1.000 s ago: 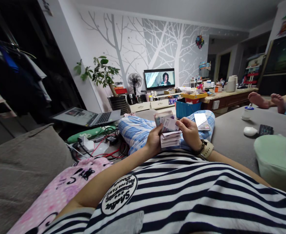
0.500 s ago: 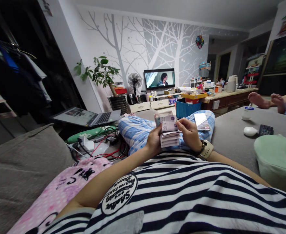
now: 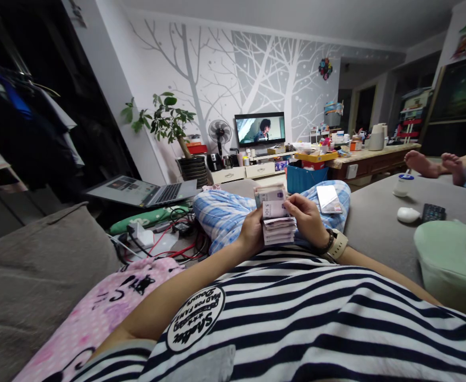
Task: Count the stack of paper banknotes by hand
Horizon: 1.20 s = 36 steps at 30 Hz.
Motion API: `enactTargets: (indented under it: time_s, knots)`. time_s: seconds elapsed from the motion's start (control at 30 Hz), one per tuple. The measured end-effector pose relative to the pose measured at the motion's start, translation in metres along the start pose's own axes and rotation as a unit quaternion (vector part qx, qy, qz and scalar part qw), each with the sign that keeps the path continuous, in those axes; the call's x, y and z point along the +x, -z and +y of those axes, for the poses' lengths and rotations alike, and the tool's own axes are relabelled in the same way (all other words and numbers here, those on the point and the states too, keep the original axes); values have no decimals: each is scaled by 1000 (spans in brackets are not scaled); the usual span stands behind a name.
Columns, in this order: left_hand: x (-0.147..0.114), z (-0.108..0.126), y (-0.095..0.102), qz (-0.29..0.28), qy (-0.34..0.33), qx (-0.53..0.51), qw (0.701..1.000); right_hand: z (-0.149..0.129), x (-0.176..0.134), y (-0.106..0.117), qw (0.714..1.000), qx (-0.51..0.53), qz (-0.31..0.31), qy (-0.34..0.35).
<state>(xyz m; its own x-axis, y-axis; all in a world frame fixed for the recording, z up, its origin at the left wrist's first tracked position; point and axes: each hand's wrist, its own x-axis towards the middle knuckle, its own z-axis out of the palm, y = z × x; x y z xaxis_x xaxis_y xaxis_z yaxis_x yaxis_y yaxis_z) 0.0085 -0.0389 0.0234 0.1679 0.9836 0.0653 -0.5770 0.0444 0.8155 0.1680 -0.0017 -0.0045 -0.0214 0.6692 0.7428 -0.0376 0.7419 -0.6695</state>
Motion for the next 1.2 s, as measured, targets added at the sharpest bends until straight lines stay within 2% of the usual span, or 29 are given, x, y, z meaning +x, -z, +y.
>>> enactTargets:
  time_s: [0.37,0.6,0.83,1.03,1.1,1.2]
  knots:
    - [8,-2,12,25,-9,8,1000,0,-2,-1,1000,-4,-6,7]
    - [14,-2,13,47,15,-16,999,-5,-6,0,999,9,-34,31]
    - [24,-4,23,40,6,-24,999,-6,-5,2,999,-6,-39,30]
    - [25,-5,22,50,-3,-24,998,-6,-5,3,998,-11,-61,29]
    - [24,-5,21,48,-9,-20,999,-4,-5,3,998,-15,-54,31]
    - [20,-5,21,55,-28,2,998,1,-3,2,1000,-21,-8,18]
